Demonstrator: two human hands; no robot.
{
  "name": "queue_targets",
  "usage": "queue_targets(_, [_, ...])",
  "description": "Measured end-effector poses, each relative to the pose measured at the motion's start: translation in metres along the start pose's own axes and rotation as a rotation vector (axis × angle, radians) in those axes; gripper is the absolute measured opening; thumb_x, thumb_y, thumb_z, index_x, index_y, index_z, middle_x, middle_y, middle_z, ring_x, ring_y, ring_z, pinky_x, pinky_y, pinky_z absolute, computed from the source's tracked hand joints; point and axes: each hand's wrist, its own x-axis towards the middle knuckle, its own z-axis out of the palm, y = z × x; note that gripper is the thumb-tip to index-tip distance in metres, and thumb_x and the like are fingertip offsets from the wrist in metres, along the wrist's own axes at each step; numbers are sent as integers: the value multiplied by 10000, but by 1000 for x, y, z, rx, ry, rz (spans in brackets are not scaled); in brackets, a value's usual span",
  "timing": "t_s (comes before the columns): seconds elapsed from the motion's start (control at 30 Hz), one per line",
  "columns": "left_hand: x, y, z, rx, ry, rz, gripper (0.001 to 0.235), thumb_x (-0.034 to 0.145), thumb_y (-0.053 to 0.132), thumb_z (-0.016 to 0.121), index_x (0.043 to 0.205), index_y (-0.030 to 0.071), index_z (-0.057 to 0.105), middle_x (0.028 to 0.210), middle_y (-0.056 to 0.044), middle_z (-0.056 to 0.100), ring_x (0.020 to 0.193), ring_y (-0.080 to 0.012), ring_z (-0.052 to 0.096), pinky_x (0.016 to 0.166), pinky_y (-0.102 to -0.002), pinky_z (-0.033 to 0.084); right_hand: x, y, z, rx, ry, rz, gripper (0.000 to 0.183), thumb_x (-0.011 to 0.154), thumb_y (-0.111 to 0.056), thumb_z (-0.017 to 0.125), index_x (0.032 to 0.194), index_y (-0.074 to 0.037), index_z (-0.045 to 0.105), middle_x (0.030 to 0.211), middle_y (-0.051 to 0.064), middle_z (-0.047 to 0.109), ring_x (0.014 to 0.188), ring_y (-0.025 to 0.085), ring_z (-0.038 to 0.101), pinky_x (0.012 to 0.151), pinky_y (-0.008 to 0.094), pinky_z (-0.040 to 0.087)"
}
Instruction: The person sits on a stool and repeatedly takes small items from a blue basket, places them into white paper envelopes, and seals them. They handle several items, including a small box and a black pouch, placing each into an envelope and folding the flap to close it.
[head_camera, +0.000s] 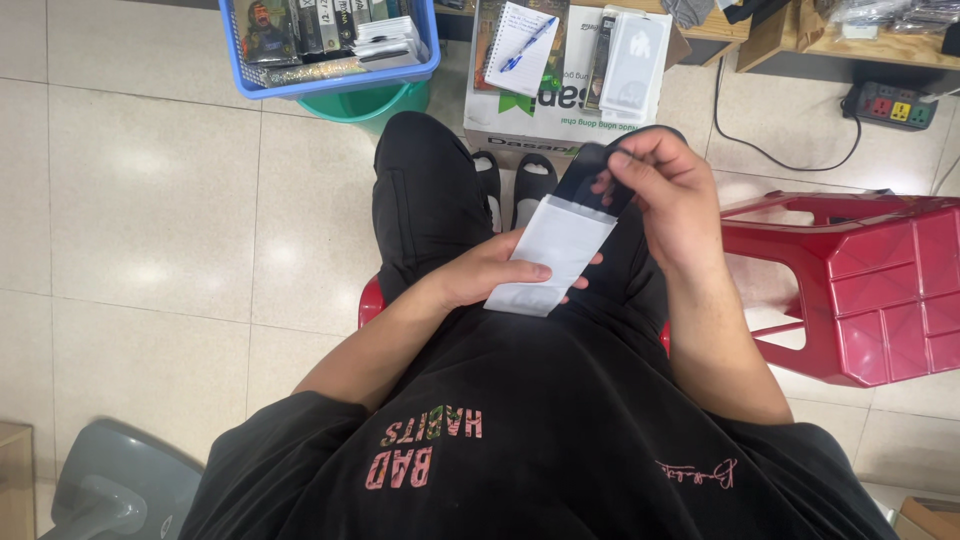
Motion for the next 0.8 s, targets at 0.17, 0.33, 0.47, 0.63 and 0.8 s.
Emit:
queue_targets(0.17, [4, -3, -10, -89, -52, -108, 649, 1129, 186, 654, 1702, -40, 450, 1634, -352, 604, 1425, -518, 670, 1147, -648, 603, 12, -26, 1, 10, 30, -56, 72, 1175, -96, 730, 1178, -82, 660, 927, 136, 765, 785, 236, 797, 684, 291, 619])
queue_targets(0.33, [8, -17, -35, -322, -112, -210, 845, 1086, 167, 638, 1814, -35, 258, 1735, -350, 489, 1481, -551, 608, 1207, -660, 546, 27, -53, -14, 188, 330, -289, 130, 1183, -50, 729, 1128, -138, 651, 789, 137, 662, 691, 308, 704, 643, 384, 558])
queue_targets(0.47, [15, -21, -45, -511, -33, -143, 877, 1056, 185, 678, 1814, -7, 279, 1779, -315, 442, 1544, -534, 539, 1234, -761, 481, 30, -67, -34, 248, 490, -338, 221, 1109, -228, 880, 1040, -185, 674, 836, -15, 615, 704, 156, 615, 692, 306, 488])
queue_targets(0.63, [36, -34, -68, -711, -101, -115, 630, 1159, 462, 625, 1647, 68, 565, 1382, -163, 774, 1275, -471, 749, 1308, -864, 312, 14, -18, 5, 103, 191, -46, 150, 1152, -58, 783, 1139, -165, 678, 860, 36, 715, 701, 178, 734, 631, 293, 587])
queue_targets(0.8, [59, -48, -68, -640, -157, 7, 937, 1199, 707, 551, 1715, -71, 474, 1700, -407, 498, 1541, -623, 523, 1188, -908, 430, 15, 20, 29, -315, 116, -213, 113, 1162, -110, 808, 1218, -19, 774, 1287, 125, 754, 1221, 171, 683, 1081, 355, 552])
